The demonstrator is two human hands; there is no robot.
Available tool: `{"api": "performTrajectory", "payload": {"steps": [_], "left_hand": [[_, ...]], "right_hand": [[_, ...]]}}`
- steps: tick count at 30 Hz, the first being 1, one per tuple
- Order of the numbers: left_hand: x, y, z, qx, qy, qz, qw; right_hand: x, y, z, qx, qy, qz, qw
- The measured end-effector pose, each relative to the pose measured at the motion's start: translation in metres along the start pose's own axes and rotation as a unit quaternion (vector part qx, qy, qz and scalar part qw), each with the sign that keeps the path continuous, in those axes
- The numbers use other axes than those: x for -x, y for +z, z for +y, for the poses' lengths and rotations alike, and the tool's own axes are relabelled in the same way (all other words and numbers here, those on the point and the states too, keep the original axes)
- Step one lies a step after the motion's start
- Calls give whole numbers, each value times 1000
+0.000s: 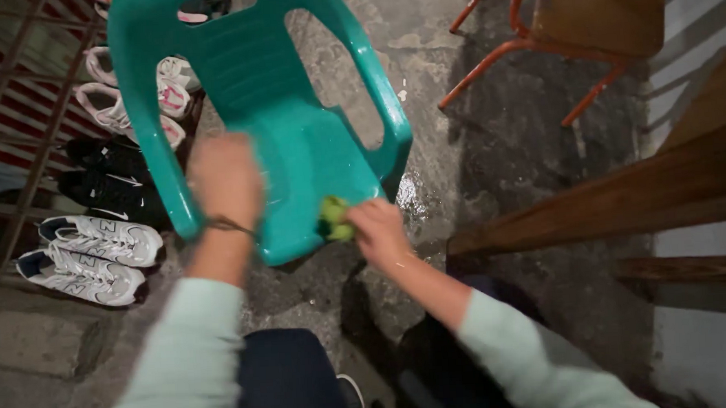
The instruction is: Cleaning a small green plastic chair and a wooden chair with a cloth.
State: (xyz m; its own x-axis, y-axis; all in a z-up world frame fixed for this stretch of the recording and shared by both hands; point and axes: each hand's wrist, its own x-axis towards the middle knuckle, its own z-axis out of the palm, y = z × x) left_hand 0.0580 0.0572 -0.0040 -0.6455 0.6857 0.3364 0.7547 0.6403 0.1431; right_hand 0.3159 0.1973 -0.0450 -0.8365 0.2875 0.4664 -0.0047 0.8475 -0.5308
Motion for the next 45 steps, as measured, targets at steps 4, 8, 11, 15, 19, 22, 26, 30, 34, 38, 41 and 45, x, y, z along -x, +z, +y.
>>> {"api": "performTrajectory", "payload": {"steps": [4, 8, 11, 15, 19, 22, 26, 30, 34, 38, 41, 45], "left_hand": [[32, 56, 86, 96, 82, -26, 992], [44, 83, 135, 73, 4, -136, 988], [53, 89, 142, 63, -21, -155, 986], [49, 94, 134, 47, -10, -148, 988], [50, 88, 140, 50, -7, -156, 987], [48, 85, 139, 45, -13, -162, 986], [51, 86, 140, 40, -8, -157, 987], [48, 83, 139, 42, -6, -154, 987], [51, 83, 139, 41, -13, -157, 987], [49, 86, 140, 44, -8, -144, 989], [50, 86, 139, 45, -10, -143, 989], [49, 84, 141, 42, -10, -144, 989]], "right_hand": [[25, -40, 36, -15, 91, 54, 994], [6, -61, 43, -22, 164, 113, 980], [9, -32, 57, -44, 180, 81, 979], [25, 22, 96, -119, 252, 125, 952], [58, 64, 151, -35, 334, 68, 939], [95, 127, 218, -2, 359, 45, 932], [151, 213, 311, 49, 424, -29, 904], [145, 220, 320, -317, 623, 75, 711], [105, 171, 285, -140, 443, -132, 875], [54, 109, 239, -324, 600, -7, 731], [13, 34, 183, -402, 580, 24, 708], [-39, -74, 111, -435, 328, 152, 825]]}}
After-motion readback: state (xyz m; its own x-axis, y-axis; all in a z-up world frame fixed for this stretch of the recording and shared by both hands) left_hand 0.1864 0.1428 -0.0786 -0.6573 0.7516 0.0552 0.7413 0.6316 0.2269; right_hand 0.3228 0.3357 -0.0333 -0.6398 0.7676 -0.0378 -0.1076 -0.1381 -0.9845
